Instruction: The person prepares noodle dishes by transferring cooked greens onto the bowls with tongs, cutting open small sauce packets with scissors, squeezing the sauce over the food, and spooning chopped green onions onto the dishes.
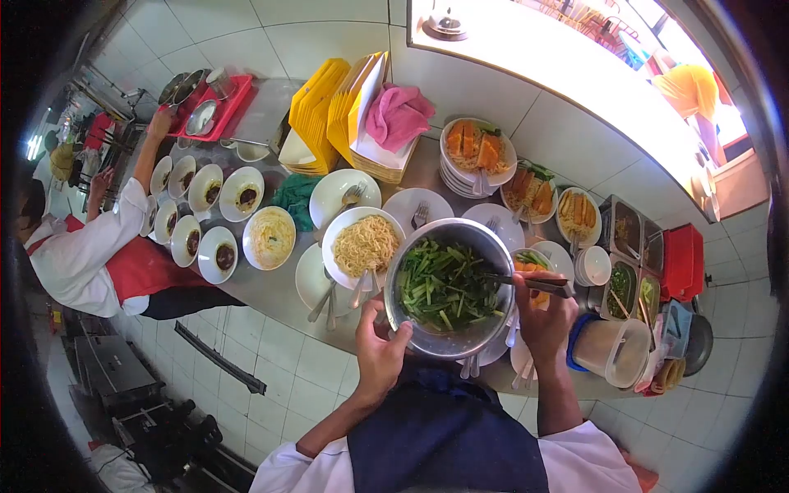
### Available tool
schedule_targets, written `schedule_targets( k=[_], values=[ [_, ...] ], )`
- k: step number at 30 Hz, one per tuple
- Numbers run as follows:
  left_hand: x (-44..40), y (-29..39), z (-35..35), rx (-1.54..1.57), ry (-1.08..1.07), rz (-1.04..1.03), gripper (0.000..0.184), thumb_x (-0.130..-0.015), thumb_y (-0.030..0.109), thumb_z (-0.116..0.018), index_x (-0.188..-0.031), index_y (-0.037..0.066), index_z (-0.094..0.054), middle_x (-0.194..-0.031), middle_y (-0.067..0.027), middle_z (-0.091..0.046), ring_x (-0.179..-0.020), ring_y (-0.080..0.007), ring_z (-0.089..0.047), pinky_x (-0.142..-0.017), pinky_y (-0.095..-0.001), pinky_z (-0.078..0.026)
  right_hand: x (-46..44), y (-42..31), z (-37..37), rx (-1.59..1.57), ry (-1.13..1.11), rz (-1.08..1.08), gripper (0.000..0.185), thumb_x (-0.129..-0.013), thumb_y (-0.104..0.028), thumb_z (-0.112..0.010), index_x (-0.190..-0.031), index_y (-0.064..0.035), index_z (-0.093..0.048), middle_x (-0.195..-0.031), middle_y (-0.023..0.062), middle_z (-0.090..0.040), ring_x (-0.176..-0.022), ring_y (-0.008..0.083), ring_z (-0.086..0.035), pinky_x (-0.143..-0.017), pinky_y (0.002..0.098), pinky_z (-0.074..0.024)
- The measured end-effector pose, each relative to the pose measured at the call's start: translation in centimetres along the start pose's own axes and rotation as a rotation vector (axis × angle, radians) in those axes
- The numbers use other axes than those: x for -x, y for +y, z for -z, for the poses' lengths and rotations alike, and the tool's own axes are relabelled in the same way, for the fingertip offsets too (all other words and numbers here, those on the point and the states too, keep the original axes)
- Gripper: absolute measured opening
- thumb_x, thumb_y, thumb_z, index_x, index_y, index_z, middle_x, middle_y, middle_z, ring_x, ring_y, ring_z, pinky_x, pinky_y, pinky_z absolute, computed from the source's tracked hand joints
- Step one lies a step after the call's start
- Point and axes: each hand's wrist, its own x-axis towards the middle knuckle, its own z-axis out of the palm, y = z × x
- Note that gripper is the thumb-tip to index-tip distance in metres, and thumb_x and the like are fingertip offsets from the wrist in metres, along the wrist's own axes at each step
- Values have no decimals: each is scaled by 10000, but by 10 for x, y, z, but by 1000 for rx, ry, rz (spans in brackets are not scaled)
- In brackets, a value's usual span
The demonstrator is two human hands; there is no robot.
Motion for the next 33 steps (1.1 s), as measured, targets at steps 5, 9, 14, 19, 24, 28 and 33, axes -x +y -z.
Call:
schedule_targets(
  k=[5, 9, 14, 19, 24, 28, 33],
  values=[
    [0, 7, 3, 39, -54, 108, 293, -821, -99, -582, -1066, 13, -465, -1243, -121, -520, -1076, -182, -569, -948, -321, -453, -14, 15, 15, -361, 192, -297, 160, -877, -126, -709, -936, -28, -597, -821, 65, -677, -748, 115, -639, -676, 249, -514],
    [-3, 3, 1, 66, -23, 101, 295, -814, -107, -576, -1063, 15, -474, -1204, -111, -550, -1066, -176, -579, -935, -319, -457, -31, 23, 21, -663, 296, -426, 137, -898, -100, -674, -970, -38, -575, -785, 41, -647, -636, 62, -513, -580, 193, -395],
    [-8, -7, 2, 100, -10, 117, 346, -812, -100, -581, -1125, 5, -480, -1130, -100, -591, -1023, -150, -594, -896, -306, -476, -56, 36, 29, -938, 319, -424, 117, -919, -89, -645, -995, -49, -566, -839, 57, -677, -698, 60, -585, -591, 191, -430],
    [-11, 5, 0, 120, -26, 138, 378, -813, -80, -590, -1164, 8, -484, -1053, -88, -618, -951, -140, -607, -867, -290, -478, -133, 49, 5, -923, 430, -356, 148, -902, -104, -671, -990, -41, -571, -847, 69, -672, -693, 85, -576, -584, 202, -421],
    [-16, 1, -1, 59, -10, 69, 381, -798, -91, -586, -1152, 8, -484, -1066, -84, -602, -938, -132, -609, -838, -271, -480, -213, 121, -66, -942, 407, -411, 210, -862, -148, -724, -978, -49, -579, -868, 63, -665, -719, 112, -605, -571, 235, -419],
    [-21, -9, 8, -69, 0, 89, 343, -786, -89, -602, -1092, 15, -489, -1074, -67, -577, -943, -121, -565, -876, -282, -452, -240, 153, -113, -1001, 357, -611, 226, -844, -112, -729, -998, -37, -582, -858, 42, -647, -705, 122, -602, -553, 240, -396],
    [-23, -6, 7, 66, 38, 112, 344, -781, -80, -620, -1079, 21, -482, -1029, -60, -592, -925, -120, -560, -845, -270, -460, -236, 187, -144, -914, 410, -554, 224, -887, -109, -675, -1078, -29, -590, -929, 63, -670, -731, 136, -622, -576, 258, -432]
  ],
)
